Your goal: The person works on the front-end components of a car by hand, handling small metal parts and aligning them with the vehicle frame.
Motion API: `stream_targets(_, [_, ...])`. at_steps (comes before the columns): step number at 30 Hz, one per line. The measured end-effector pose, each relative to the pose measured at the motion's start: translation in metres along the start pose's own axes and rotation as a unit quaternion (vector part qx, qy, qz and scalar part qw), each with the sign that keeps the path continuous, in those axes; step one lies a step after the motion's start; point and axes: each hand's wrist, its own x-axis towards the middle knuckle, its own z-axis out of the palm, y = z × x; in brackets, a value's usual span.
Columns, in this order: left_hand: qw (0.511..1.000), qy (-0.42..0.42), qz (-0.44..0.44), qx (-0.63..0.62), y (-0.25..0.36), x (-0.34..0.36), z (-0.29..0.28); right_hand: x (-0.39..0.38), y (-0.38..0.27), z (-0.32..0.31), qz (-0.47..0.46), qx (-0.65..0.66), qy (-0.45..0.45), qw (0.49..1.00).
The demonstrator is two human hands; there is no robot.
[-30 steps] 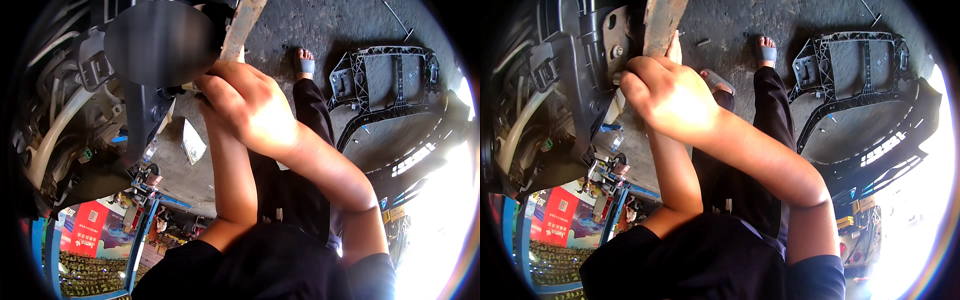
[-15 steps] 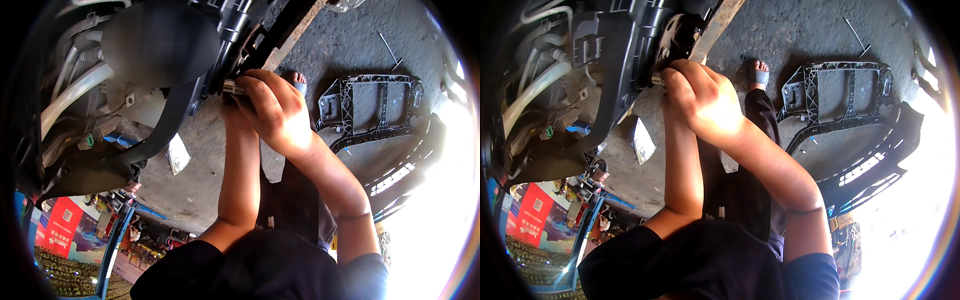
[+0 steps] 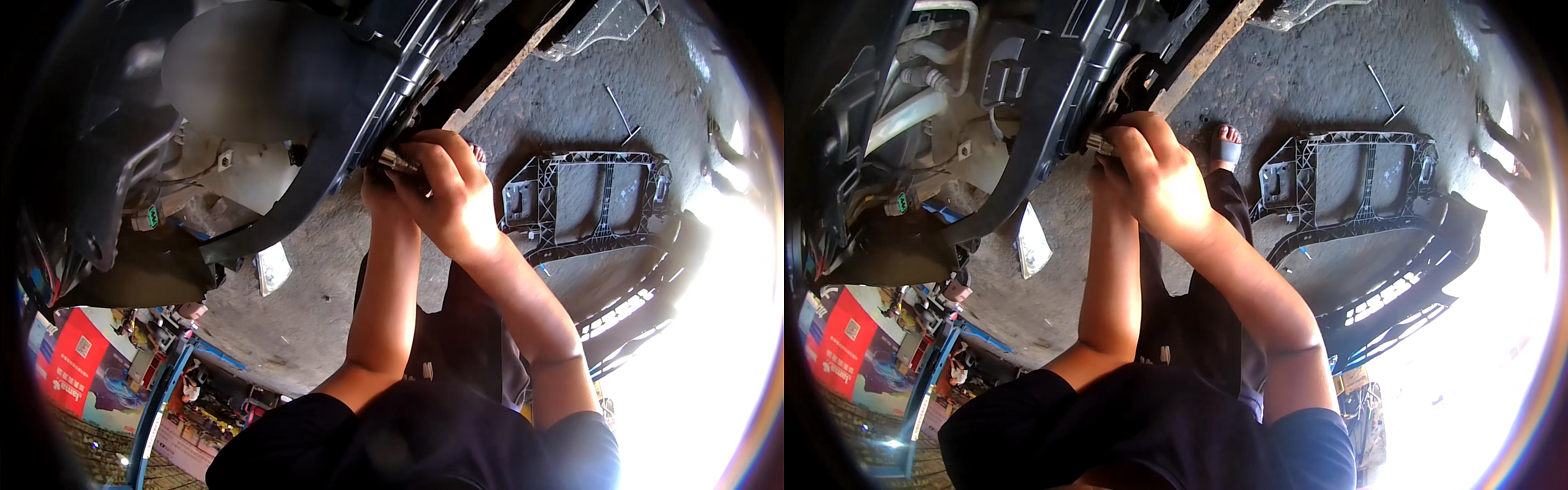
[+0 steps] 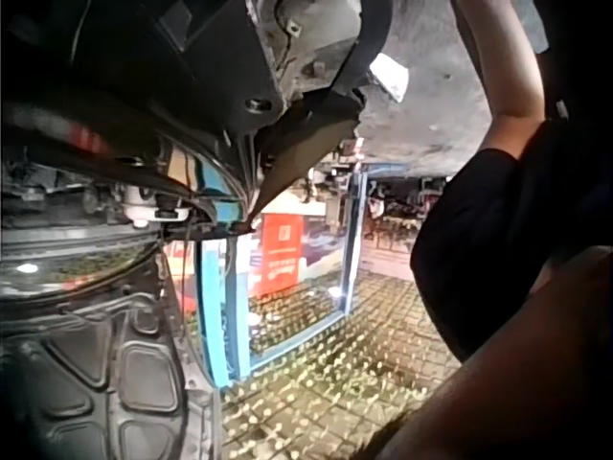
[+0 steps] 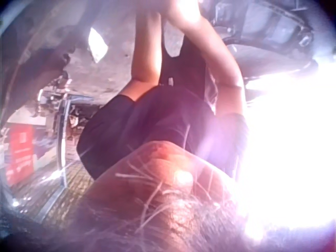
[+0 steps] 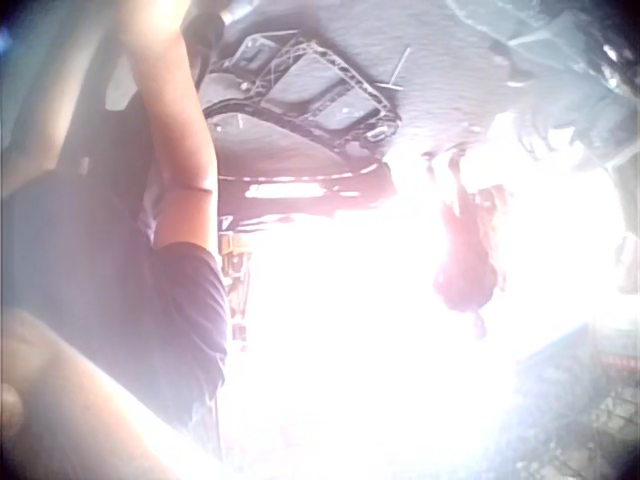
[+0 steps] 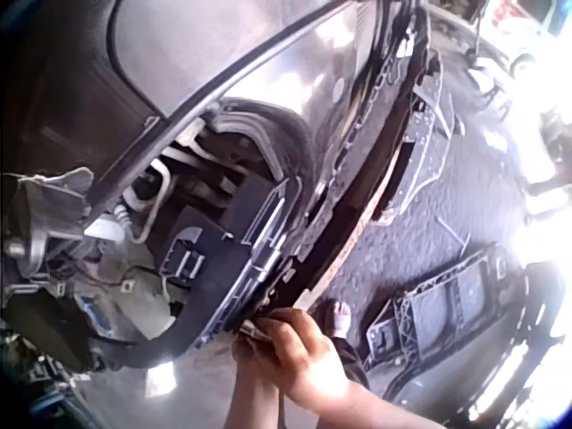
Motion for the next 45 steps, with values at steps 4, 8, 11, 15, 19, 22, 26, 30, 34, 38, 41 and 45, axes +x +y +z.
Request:
stream_targets(4, [0.995, 0.031, -0.006, -0.100, 0.000, -0.001, 0.009, -0.003, 0.005, 0.002, -0.020, -0.015, 0.003, 1.000])
stream_targets(8, [0.992, 0.035, 0.015, -0.124, 0.002, 0.014, -0.015, 0.000, 0.004, 0.000, -0.011, 0.008, -0.027, 1.000])
stream_targets(11, [0.999, 0.002, 0.028, -0.019, 0.000, 0.020, -0.032, 0.001, 0.003, 0.000, 0.011, 0.018, -0.034, 0.999])
stream_targets(15, [0.998, 0.003, 0.054, 0.017, -0.003, 0.016, -0.033, 0.000, 0.003, 0.003, 0.013, 0.009, -0.016, 1.000])
stream_targets(19, [0.998, -0.007, 0.063, 0.016, -0.003, 0.019, -0.033, 0.001, 0.003, 0.003, -0.021, -0.002, -0.018, 1.000])
stream_targets(22, [0.901, -0.103, -0.136, -0.398, 0.005, 0.015, -0.042, 0.003, 0.003, -0.001, -0.023, -0.016, -0.058, 0.998])
stream_targets(26, [0.744, -0.145, -0.277, -0.591, 0.007, 0.001, -0.031, 0.004, 0.001, -0.002, -0.014, -0.013, -0.081, 0.997])
stream_targets(30, [0.848, -0.127, -0.193, -0.476, 0.001, 0.001, -0.028, 0.000, 0.000, 0.001, 0.015, 0.024, -0.062, 0.998])
stream_targets(34, [0.973, -0.016, -0.034, -0.229, -0.008, 0.005, -0.002, -0.002, 0.003, 0.006, -0.016, 0.019, 0.003, 1.000])
stream_targets(38, [0.995, 0.005, 0.034, -0.098, -0.010, 0.011, -0.011, -0.004, 0.000, 0.005, -0.006, 0.005, 0.002, 1.000])
stream_targets(41, [0.994, 0.051, 0.073, 0.059, -0.017, -0.012, 0.030, -0.006, -0.001, 0.005, -0.017, 0.003, -0.004, 1.000])
stream_targets(45, [0.971, -0.019, -0.053, -0.234, -0.004, -0.016, 0.010, -0.005, 0.002, 0.007, -0.017, 0.005, 0.002, 1.000])
